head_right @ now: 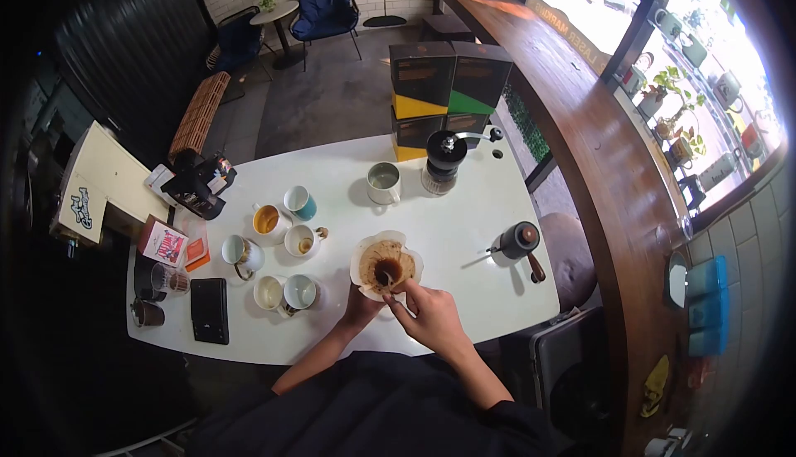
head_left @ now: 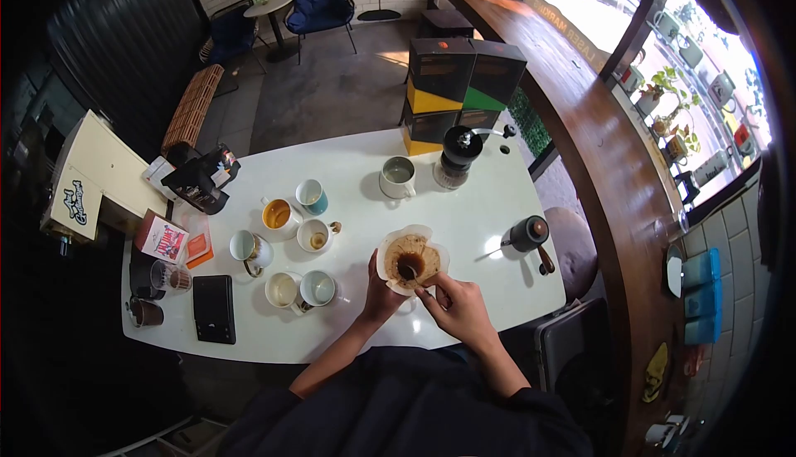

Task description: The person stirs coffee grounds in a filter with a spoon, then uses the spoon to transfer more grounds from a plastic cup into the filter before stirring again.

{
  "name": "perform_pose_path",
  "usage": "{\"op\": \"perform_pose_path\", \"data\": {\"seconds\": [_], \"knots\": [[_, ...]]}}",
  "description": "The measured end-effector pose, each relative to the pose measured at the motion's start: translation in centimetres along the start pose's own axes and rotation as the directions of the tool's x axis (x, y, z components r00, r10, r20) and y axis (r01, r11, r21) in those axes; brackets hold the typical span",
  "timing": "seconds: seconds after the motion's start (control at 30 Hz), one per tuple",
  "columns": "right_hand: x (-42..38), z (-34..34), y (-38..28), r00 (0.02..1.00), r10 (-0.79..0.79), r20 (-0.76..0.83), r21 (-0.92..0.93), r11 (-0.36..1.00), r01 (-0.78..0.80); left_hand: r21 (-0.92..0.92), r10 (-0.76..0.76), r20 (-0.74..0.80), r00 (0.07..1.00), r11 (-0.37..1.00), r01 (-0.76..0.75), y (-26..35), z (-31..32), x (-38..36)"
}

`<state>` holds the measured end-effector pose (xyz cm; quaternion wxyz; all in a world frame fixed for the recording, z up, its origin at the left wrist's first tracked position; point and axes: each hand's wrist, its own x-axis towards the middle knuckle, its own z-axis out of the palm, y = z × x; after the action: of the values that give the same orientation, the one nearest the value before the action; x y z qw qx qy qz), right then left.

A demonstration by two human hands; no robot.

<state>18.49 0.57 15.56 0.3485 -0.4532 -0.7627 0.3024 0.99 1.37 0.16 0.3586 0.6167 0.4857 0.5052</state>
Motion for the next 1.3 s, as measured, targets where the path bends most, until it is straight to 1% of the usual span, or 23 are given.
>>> {"op": "perform_pose_path", "data": {"seconds": [0.13,0.23,0.3,0.33,0.4,0.53,0.6,0.7,0.73,0.77,0.83,0.97,1.03,1.07,1.1,1.17,1.2,1.23,1.27,1.3], "knots": [[0.6,-0.9,0.7,0.999,0.001,0.048,-0.034,0.999,0.001,-0.06,-0.051,0.015,0.999,0.997,0.052,-0.9,0.3,-0.2],[0.8,-1.4,0.9,0.998,-0.004,0.057,-0.018,1.0,0.005,0.002,-0.061,-0.008,0.998,0.998,0.061,-1.2,0.2,-0.7],[0.8,-1.9,1.1,0.998,-0.018,0.056,-0.009,1.0,0.019,-0.114,-0.109,-0.025,0.994,0.988,0.105,-0.2,0.3,-0.2],[0.9,-2.0,1.4,0.997,-0.043,0.061,0.016,0.999,0.042,-0.112,-0.106,-0.033,0.994,0.988,0.102,0.7,0.3,0.2],[1.0,-2.5,1.6,0.995,-0.066,0.07,0.048,0.997,0.063,-0.326,-0.193,0.016,0.981,0.927,0.188,2.4,0.1,0.5],[1.4,-3.2,2.0,0.987,-0.091,0.129,0.097,0.992,0.079,-0.285,-0.193,-0.032,0.981,0.942,0.176,2.1,0.4,0.0],[1.5,-3.3,2.5,0.981,-0.098,0.168,0.107,0.991,0.081,-0.219,-0.223,-0.015,0.975,0.952,0.214,2.2,0.3,-0.1],[1.6,-3.6,3.0,0.974,-0.114,0.196,0.119,0.989,0.092,-0.162,-0.235,-0.055,0.971,0.961,0.223,2.7,0.7,-0.1],[1.6,-3.8,3.1,0.972,-0.112,0.208,0.12,0.989,0.089,-0.105,-0.233,-0.061,0.97,0.968,0.226,2.5,0.8,-0.2],[1.5,-4.0,3.2,0.971,-0.115,0.212,0.124,0.988,0.09,-0.102,-0.236,-0.065,0.97,0.968,0.229,2.2,0.9,-0.3],[1.3,-4.1,3.7,0.966,-0.166,0.198,0.132,0.981,0.142,-0.172,-0.294,-0.078,0.952,0.945,0.278,1.8,1.1,-0.4],[0.9,-4.2,4.6,0.96,-0.193,0.203,0.148,0.975,0.165,-0.13,-0.273,-0.103,0.956,0.957,0.259,2.0,1.5,-0.2],[0.7,-4.2,5.2,0.957,-0.199,0.211,0.162,0.973,0.167,-0.056,-0.326,-0.188,0.926,0.945,0.321,2.2,1.8,-0.6],[0.5,-4.2,5.3,0.959,-0.193,0.209,0.168,0.973,0.16,0.013,-0.329,-0.139,0.934,0.942,0.334,2.1,1.6,-1.0],[0.5,-4.3,5.3,0.96,-0.198,0.2,0.169,0.972,0.165,0.018,-0.33,-0.137,0.934,0.942,0.335,1.9,1.4,-1.2],[0.4,-4.8,5.3,0.961,-0.207,0.183,0.172,0.969,0.176,0.165,-0.348,-0.086,0.933,0.919,0.358,1.8,1.2,-1.0],[0.4,-4.9,5.3,0.959,-0.196,0.207,0.156,0.974,0.166,0.175,-0.344,-0.085,0.935,0.919,0.354,1.4,1.3,-1.1],[0.4,-5.0,5.3,0.956,-0.186,0.228,0.142,0.977,0.157,0.157,-0.294,-0.104,0.95,0.938,0.308,1.0,1.3,-1.2],[0.3,-4.9,5.3,0.958,-0.187,0.216,0.151,0.976,0.156,0.14,-0.246,-0.121,0.962,0.955,0.262,0.8,1.2,-1.4],[0.3,-4.7,5.6,0.956,-0.205,0.209,0.154,0.972,0.175,0.15,-0.242,-0.115,0.963,0.954,0.258,0.7,1.3,-1.4]]}}
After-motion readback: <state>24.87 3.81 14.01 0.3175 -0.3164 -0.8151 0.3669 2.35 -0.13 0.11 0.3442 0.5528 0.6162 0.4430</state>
